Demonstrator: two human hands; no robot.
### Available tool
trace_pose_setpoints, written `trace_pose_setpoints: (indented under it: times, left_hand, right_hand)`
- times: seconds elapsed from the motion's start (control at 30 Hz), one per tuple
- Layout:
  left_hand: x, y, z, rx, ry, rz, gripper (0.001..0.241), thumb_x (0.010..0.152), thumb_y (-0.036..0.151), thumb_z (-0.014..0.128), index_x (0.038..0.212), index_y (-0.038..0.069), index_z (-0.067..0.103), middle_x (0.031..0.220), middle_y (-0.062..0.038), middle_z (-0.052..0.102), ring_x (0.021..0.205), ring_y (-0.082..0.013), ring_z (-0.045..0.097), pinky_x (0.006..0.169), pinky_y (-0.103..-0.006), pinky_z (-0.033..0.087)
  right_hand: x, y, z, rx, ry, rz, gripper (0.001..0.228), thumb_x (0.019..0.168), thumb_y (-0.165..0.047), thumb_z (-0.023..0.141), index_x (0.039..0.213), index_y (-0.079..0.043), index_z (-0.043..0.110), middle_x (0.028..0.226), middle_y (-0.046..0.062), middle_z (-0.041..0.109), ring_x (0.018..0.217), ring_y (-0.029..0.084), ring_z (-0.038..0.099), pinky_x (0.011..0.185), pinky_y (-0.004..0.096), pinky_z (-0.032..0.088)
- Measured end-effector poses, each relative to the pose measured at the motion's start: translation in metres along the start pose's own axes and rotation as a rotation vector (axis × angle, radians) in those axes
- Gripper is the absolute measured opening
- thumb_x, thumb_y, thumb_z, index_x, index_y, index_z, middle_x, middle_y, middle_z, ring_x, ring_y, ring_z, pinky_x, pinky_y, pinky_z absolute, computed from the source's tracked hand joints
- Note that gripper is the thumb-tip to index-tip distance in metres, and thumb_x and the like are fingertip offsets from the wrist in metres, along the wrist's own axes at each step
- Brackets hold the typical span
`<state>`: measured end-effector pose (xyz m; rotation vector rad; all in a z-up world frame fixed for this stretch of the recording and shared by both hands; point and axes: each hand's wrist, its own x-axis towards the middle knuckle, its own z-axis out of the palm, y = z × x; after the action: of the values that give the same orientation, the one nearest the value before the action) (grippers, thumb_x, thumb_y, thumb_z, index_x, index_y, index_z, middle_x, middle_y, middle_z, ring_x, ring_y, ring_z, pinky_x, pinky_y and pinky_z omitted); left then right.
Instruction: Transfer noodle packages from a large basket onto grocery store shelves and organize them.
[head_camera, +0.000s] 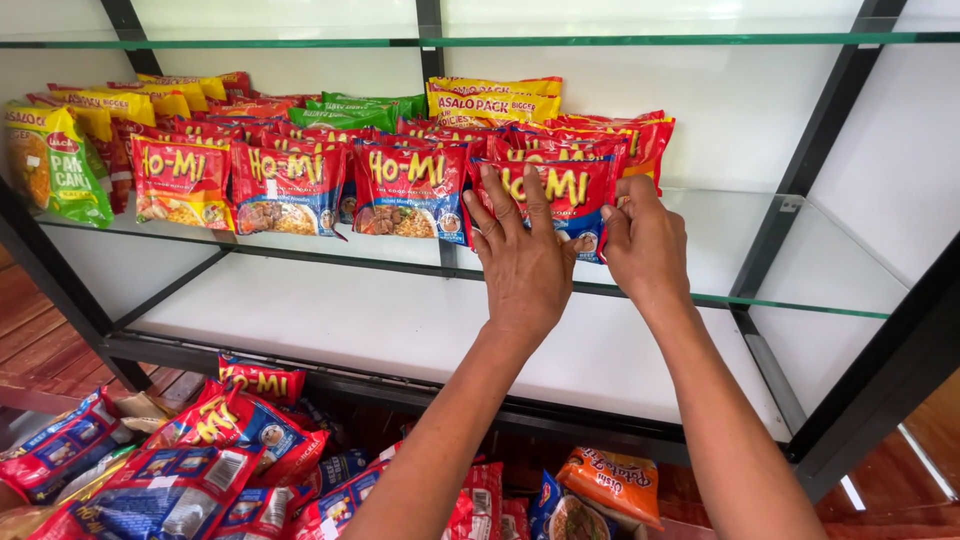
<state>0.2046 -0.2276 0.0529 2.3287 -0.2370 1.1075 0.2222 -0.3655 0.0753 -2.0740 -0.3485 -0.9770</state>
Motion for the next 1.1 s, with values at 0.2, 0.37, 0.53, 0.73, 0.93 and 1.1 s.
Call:
trace_pose_setpoints:
  times: [0.2, 0.37, 0.53, 0.73, 0.93, 1.1]
  left_hand:
    - [0.0, 0.004, -0.006, 0.002, -0.008, -0.021, 0.1, 0.089, 0.042, 0.075, 0.161, 0.009, 0.013, 0.165, -0.032, -0.01, 0.15, -0.0625, -0.003, 0.109, -0.0759, 0.024]
    - [0.0, 0.003, -0.005, -0.004, -0.011, -0.02, 0.101, 0.089, 0.045, 0.075, 0.16, 0.009, 0.013, 0.164, -0.033, -0.011, 0.149, -0.0622, -0.003, 0.109, -0.0763, 0.024]
    - [-0.002, 0.003, -0.003, -0.005, 0.016, -0.024, 0.102, 0.087, 0.045, 0.077, 0.16, 0.011, 0.013, 0.164, -0.032, -0.01, 0.149, -0.0622, -0.002, 0.109, -0.0762, 0.024]
    - [-0.002, 0.004, -0.001, 0.004, 0.066, -0.024, 0.106, 0.084, 0.046, 0.08, 0.162, 0.018, 0.013, 0.166, -0.031, -0.007, 0.15, -0.0611, 0.001, 0.11, -0.0776, 0.021]
    - [-0.019, -0.002, -0.019, 0.068, 0.172, 0.008, 0.104, 0.082, 0.049, 0.079, 0.16, 0.02, 0.017, 0.168, -0.027, -0.002, 0.154, -0.0572, 0.001, 0.112, -0.0801, 0.018]
    - [-0.056, -0.025, -0.094, 0.149, 0.0, 0.151, 0.094, 0.084, 0.036, 0.076, 0.16, 0.021, 0.023, 0.171, -0.02, 0.0, 0.158, -0.054, -0.002, 0.117, -0.0805, 0.016]
  right_hand:
    - [-0.007, 0.0, -0.011, 0.12, -0.132, -0.001, 0.066, 0.083, 0.005, 0.064, 0.144, -0.005, 0.042, 0.084, 0.014, 0.075, 0.076, 0.022, 0.076, 0.072, 0.034, 0.057]
    - [-0.007, 0.004, -0.011, 0.054, -0.157, 0.015, 0.075, 0.085, 0.008, 0.063, 0.153, -0.01, 0.036, 0.089, 0.014, 0.074, 0.08, 0.023, 0.076, 0.074, 0.035, 0.058]
    - [-0.01, 0.001, -0.013, 0.04, -0.133, -0.015, 0.077, 0.086, 0.007, 0.063, 0.156, -0.01, 0.034, 0.089, 0.013, 0.074, 0.082, 0.023, 0.075, 0.076, 0.035, 0.058]
    - [-0.011, 0.007, -0.016, 0.106, -0.021, -0.079, 0.067, 0.083, 0.003, 0.071, 0.145, -0.002, 0.047, 0.093, 0.01, 0.067, 0.079, 0.018, 0.068, 0.065, 0.032, 0.058]
    - [-0.016, 0.058, -0.006, 0.284, 0.152, -0.292, 0.028, 0.102, 0.001, 0.073, 0.128, 0.0, 0.06, 0.096, 0.007, 0.066, 0.082, 0.011, 0.062, 0.071, 0.023, 0.052]
    - [-0.051, 0.008, 0.016, 0.705, 0.174, -0.24, 0.006, 0.116, 0.003, 0.065, 0.119, 0.001, 0.061, 0.099, 0.003, 0.066, 0.084, 0.007, 0.062, 0.079, 0.018, 0.051]
